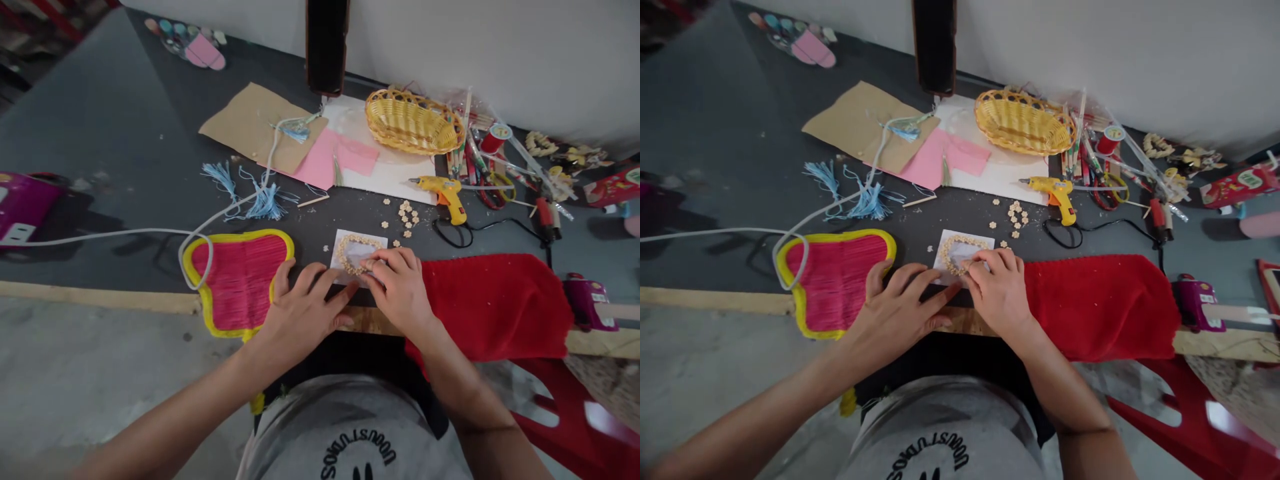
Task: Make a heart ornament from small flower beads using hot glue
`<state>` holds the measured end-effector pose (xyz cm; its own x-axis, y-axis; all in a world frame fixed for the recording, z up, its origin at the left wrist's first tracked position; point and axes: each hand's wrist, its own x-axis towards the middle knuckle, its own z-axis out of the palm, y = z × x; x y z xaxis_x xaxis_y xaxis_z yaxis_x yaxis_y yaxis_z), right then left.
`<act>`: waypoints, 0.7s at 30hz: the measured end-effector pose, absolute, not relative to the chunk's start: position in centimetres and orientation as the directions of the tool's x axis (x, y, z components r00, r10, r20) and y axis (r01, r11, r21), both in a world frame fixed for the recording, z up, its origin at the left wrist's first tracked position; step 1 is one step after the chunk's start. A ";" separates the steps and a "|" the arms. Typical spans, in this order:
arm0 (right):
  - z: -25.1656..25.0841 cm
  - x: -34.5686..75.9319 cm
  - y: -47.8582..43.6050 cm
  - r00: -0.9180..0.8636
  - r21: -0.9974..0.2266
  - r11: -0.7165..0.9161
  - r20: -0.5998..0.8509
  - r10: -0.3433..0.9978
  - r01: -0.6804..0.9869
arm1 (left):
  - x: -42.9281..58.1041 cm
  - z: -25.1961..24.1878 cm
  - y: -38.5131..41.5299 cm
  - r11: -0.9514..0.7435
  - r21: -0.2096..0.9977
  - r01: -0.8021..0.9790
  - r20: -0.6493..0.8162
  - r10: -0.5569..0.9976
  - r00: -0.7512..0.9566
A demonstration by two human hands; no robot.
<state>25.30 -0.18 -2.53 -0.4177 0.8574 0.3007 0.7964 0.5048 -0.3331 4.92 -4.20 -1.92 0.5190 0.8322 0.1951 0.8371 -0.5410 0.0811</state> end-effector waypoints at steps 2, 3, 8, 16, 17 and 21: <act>-2.6 24.9 0.1 -0.427 -0.330 0.513 0.299 0.853 0.793 | 4.9 -2.0 -4.2 -0.544 0.098 0.834 0.191 0.832 0.520; -2.6 24.8 0.1 -0.431 -0.327 0.516 0.299 0.851 0.792 | 4.8 -2.0 -4.2 -0.544 0.105 0.833 0.190 0.833 0.520; -3.0 24.7 0.3 -0.442 -0.310 0.517 0.281 0.852 0.798 | 4.8 -1.9 -4.2 -0.538 0.138 0.831 0.200 0.837 0.509; -3.2 24.8 0.4 -0.448 -0.313 0.527 0.293 0.845 0.790 | 4.6 -2.1 -4.2 -0.537 0.144 0.831 0.188 0.840 0.509; -3.2 24.8 0.4 -0.448 -0.315 0.529 0.295 0.844 0.788 | 4.6 -2.1 -4.2 -0.535 0.150 0.831 0.185 0.841 0.508; -3.2 24.7 0.4 -0.445 -0.326 0.523 0.286 0.849 0.787 | 4.5 -2.0 -4.2 -0.529 0.182 0.829 0.178 0.847 0.502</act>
